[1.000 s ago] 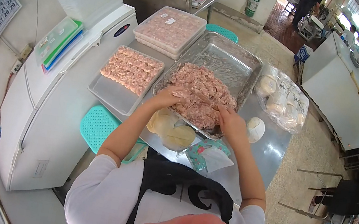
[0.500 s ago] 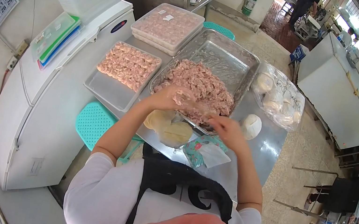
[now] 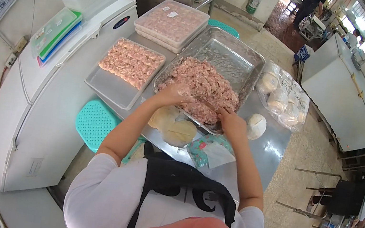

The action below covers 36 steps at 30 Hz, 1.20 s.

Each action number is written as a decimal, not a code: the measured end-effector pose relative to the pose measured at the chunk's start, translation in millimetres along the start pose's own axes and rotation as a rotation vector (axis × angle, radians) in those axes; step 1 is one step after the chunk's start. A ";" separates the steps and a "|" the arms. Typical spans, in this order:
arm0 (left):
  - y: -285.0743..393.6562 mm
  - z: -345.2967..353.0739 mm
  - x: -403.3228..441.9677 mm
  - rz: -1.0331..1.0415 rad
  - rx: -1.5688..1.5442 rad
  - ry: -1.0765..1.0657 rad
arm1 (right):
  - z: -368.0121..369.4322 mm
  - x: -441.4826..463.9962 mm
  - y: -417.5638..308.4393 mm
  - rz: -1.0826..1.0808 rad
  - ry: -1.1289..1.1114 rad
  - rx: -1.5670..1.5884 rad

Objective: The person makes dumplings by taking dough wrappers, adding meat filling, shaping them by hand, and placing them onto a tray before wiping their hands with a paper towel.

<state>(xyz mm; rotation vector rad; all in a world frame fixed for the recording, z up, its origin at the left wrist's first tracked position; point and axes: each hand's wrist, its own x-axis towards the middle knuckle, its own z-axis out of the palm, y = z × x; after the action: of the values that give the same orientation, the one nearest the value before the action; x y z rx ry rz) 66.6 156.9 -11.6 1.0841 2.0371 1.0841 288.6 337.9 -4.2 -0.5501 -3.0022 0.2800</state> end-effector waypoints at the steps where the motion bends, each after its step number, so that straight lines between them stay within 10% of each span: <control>1: 7.0 -4.8 -6.1 -0.086 -0.076 -0.016 | -6.5 -0.4 5.4 -0.002 -0.012 0.008; 8: 55.3 -18.5 -32.0 0.495 0.008 0.134 | -74.7 -23.5 -5.9 -0.043 -0.022 0.532; 11: 35.3 -15.0 -12.4 0.402 -0.135 -0.214 | -35.0 -22.7 -20.1 -0.158 0.008 0.704; 20: 41.1 -8.8 -15.9 0.084 0.084 0.012 | -46.0 -22.5 -45.1 -0.068 0.351 0.268; 27: 34.2 -11.7 -17.2 0.411 -0.076 -0.087 | -45.3 -25.4 -20.5 0.233 0.020 0.052; 33: 19.3 -40.8 -20.2 0.460 0.036 -0.269 | -52.2 -39.0 -85.8 0.021 -0.075 0.635; 36: 12.5 -59.4 -28.5 0.518 0.058 -0.227 | -59.4 -29.6 -95.7 -0.016 0.031 0.381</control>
<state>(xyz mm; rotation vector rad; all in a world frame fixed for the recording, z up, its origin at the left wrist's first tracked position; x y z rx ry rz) 39.4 113.8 32.1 1.7410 1.6570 1.0822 289.6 249.2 71.3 -0.4839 -2.8128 0.8104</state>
